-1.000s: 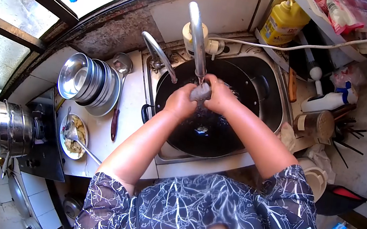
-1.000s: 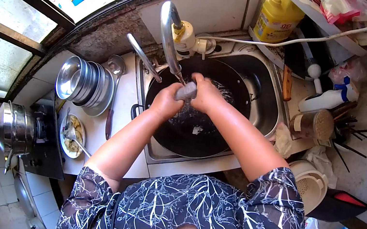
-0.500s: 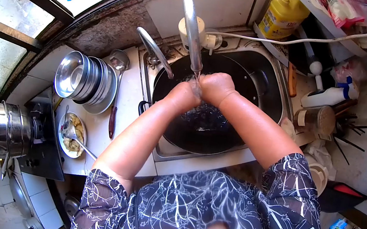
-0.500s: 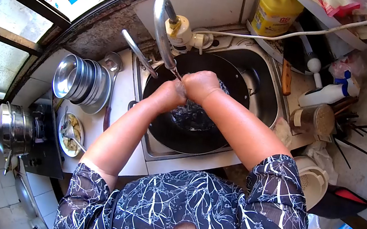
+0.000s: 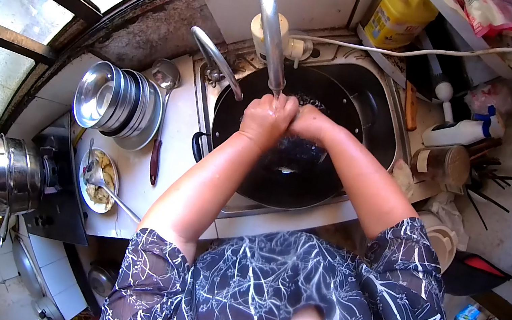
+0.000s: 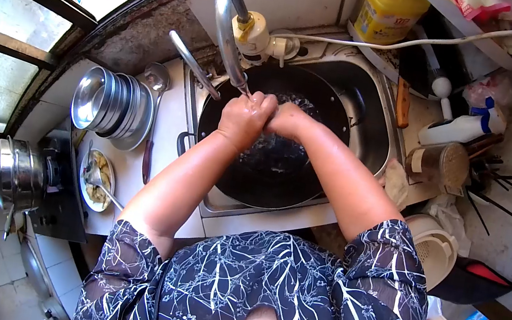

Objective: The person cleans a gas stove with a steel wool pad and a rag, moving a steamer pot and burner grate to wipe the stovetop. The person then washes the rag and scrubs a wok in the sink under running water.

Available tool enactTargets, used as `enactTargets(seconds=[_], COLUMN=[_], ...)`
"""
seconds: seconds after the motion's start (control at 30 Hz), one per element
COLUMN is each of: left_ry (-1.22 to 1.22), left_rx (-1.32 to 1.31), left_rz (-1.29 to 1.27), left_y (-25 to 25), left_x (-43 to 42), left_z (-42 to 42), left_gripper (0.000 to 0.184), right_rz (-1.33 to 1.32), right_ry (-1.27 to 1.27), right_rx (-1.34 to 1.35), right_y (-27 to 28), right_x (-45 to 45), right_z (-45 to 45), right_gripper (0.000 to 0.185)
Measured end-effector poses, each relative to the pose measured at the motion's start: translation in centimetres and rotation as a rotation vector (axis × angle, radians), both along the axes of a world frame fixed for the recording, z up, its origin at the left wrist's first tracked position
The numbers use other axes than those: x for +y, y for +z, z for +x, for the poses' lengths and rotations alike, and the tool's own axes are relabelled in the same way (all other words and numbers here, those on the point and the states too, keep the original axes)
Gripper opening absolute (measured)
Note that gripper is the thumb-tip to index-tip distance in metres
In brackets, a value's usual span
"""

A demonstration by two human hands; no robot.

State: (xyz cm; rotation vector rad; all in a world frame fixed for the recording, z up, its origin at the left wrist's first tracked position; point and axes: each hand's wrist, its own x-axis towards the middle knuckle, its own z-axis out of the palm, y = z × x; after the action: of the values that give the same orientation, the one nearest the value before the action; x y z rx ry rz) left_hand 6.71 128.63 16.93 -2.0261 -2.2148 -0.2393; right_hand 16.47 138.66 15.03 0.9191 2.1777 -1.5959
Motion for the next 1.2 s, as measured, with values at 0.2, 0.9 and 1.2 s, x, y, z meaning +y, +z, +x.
enactTargets(seconds=[0.2, 0.9, 1.2], left_ry=[0.209, 1.028, 0.94], left_rx=[-0.299, -1.68, -1.793], left_rz=[-0.137, 0.251, 0.316], left_y=[0.0, 1.0, 4.4], left_x=[-3.4, -13.8, -13.6], left_z=[-0.6, -5.2, -6.7], left_gripper=[0.024, 0.02, 0.015], right_rz=[-0.317, 0.221, 0.063], right_ry=[-0.162, -0.846, -0.989], right_rx=[0.247, 0.351, 0.414], right_y=[-1.5, -5.6, -6.4], right_x=[0.6, 7.0, 6.1], right_z=[0.9, 11.7, 11.8], right_gripper=[0.058, 0.023, 0.02])
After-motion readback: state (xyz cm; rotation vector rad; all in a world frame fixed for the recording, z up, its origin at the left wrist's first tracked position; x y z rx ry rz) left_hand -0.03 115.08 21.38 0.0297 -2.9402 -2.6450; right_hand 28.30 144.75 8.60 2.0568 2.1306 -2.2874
